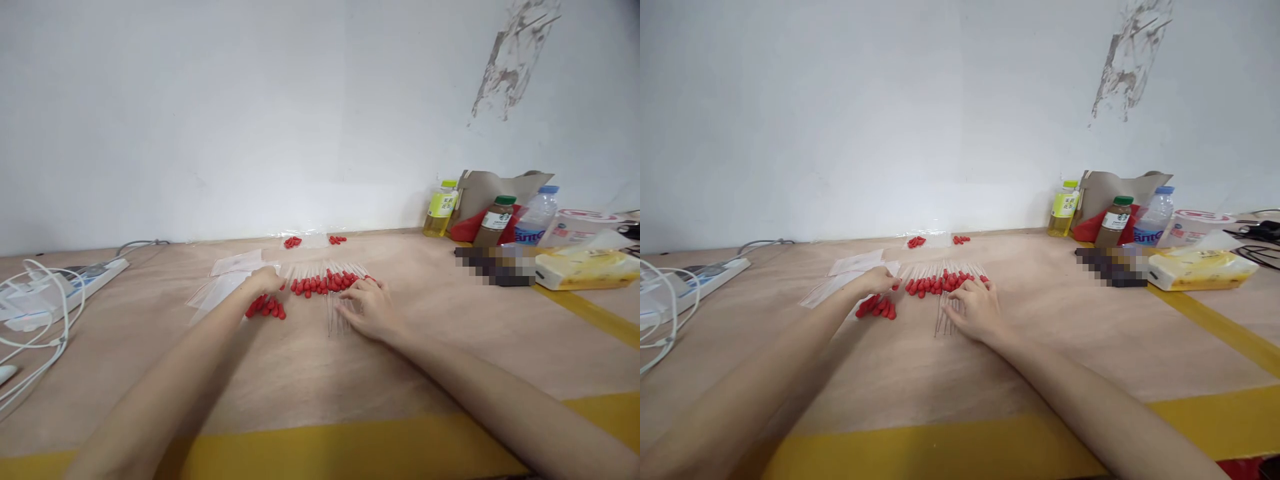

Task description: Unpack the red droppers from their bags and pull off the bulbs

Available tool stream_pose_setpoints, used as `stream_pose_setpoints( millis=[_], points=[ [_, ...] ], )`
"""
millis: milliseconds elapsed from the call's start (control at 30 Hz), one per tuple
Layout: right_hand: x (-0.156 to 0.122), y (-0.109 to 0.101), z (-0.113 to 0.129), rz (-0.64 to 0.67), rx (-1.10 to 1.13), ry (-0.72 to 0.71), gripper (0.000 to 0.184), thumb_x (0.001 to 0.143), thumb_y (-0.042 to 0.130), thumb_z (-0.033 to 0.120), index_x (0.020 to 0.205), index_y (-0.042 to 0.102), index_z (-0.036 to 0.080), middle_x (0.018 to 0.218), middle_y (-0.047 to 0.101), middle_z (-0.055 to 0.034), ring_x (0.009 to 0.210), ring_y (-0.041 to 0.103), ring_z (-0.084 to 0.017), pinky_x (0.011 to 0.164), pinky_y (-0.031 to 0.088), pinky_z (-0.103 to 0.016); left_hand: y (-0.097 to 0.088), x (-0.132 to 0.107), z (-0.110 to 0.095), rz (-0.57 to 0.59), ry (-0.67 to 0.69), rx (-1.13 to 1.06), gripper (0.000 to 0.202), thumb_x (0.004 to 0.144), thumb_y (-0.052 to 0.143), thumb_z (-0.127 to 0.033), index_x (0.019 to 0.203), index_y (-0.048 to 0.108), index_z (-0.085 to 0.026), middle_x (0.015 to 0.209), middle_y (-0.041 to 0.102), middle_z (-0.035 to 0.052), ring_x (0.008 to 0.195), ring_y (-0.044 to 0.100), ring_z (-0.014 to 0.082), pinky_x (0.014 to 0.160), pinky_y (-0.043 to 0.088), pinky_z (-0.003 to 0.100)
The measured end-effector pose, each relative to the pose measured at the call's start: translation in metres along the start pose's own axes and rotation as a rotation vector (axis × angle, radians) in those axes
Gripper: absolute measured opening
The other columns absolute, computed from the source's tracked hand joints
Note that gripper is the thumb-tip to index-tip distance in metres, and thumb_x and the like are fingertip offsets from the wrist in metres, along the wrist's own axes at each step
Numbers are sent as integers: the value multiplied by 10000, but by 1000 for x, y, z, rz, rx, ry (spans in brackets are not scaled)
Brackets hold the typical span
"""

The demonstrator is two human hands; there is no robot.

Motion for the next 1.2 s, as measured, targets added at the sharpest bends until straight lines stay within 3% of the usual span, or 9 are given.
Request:
stream_pose_setpoints(
  millis=[133, 267, 367, 467, 667, 867, 1033, 1200],
  points=[
    [6, -4, -23, -112, 85, 120, 179, 790, 521, 348, 777, 643, 218, 765, 602, -26, 757, 539, -167, 757, 302, -349, -12, -29, -1, -63, 107, 93, 131, 739, 493, -293, 700, 538, -176, 620, 583, 48, 644, 562, 215, 585, 364, 281],
    [8, -6, -31, -208, 228, 124, 307, 799, 488, 432, 964, 587, 193, 905, 598, -69, 774, 542, -175, 727, 376, -328, 7, -74, -4, -77, 500, 124, 143, 857, 376, -281, 882, 488, -197, 794, 591, 31, 724, 557, 174, 637, 400, 265],
    [6, -5, -22, -96, 239, -9, 368, 808, 483, 445, 1092, 537, 218, 1018, 590, -68, 901, 530, -187, 799, 371, -343, 30, -96, 0, -145, 675, 76, 147, 879, 387, -267, 930, 505, -197, 923, 578, 36, 823, 554, 158, 714, 428, 271],
    [1, -3, -9, 51, 156, -141, 318, 800, 513, 444, 1035, 590, 243, 930, 633, -38, 919, 522, -183, 876, 299, -379, 44, -104, 3, -229, 788, 13, 151, 877, 423, -243, 966, 532, -191, 919, 569, 38, 840, 547, 146, 741, 444, 260],
    [-7, 7, 10, 95, 27, -297, 228, 825, 507, 392, 954, 643, 263, 739, 645, -13, 806, 506, -157, 864, 234, -382, 46, -108, -2, -245, 859, -31, 155, 875, 431, -225, 952, 561, -189, 881, 555, 35, 807, 546, 131, 729, 457, 246],
    [-9, 12, 18, 47, -3, -322, 248, 871, 430, 305, 820, 655, 213, 651, 593, -12, 719, 471, -138, 824, 247, -351, 48, -108, -5, -190, 874, 1, 198, 878, 433, -280, 982, 577, -193, 949, 574, 55, 874, 539, 157, 767, 430, 289],
    [-13, 8, 18, 28, 47, -372, 240, 867, 435, 288, 791, 651, 215, 618, 582, 3, 688, 442, -130, 833, 238, -355, 45, -110, -6, -186, 891, 162, 227, 879, 431, -319, 814, 606, -189, 772, 602, 32, 741, 515, 161, 699, 369, 307],
    [-16, 5, 18, 40, 59, -390, 235, 854, 452, 285, 752, 650, 213, 566, 562, 11, 661, 422, -126, 836, 235, -365, 42, -114, -8, -172, 960, 216, 213, 878, 434, -280, 783, 596, -178, 729, 592, 33, 719, 482, 166, 678, 344, 308]
  ],
)
Point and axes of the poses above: each hand's wrist, its own x-axis towards the middle knuckle, its own y-axis out of the palm, z = x × y, the point moved 3 cm from there along x, towards the middle knuckle
